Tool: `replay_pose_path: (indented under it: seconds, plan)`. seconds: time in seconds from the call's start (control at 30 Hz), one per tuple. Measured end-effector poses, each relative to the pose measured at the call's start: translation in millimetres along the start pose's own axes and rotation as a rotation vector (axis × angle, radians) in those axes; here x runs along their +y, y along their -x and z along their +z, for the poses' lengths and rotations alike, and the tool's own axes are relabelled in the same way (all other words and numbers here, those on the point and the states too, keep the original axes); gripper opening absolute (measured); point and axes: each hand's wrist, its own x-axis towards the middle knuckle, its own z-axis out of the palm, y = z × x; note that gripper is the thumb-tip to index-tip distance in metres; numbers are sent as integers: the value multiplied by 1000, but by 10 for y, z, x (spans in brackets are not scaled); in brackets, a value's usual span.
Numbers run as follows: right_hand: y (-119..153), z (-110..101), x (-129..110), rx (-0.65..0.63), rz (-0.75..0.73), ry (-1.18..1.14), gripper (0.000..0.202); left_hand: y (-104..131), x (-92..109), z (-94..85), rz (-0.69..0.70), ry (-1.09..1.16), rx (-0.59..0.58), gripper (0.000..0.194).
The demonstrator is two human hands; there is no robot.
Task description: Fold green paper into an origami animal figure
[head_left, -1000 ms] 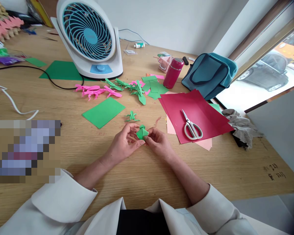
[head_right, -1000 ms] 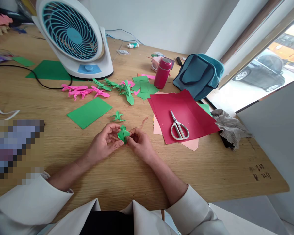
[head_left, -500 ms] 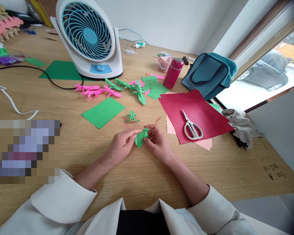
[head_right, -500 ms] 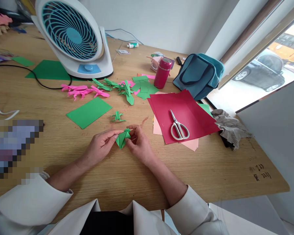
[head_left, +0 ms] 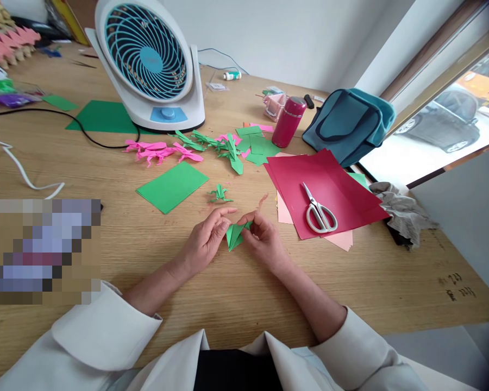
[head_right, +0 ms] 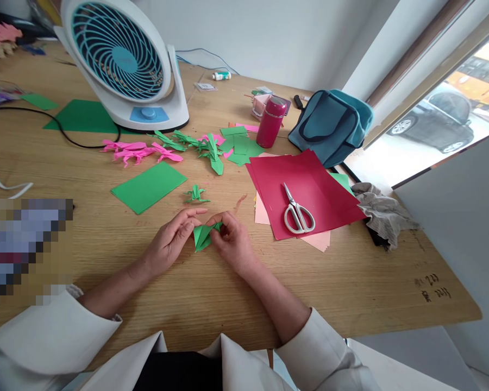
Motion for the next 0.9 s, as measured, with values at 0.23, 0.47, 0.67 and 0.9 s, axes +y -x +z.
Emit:
replay_pose_path:
  seconds: [0.23, 0.47, 0.67, 0.9]
  plan:
    - [-56, 14, 10, 110, 154, -286, 23, 10, -6, 25, -21, 191, -104, 52]
    - [-68, 28, -15, 138, 192, -325, 33, -29, -100, 158, -122, 273, -41, 51]
    - [-65, 18, -11, 122, 218, -309, 36, -49, -143, 137, -61, 227, -36, 27]
    - [-49, 27, 0, 97, 156, -281, 29, -24, -3, 75, 135, -150, -55, 16]
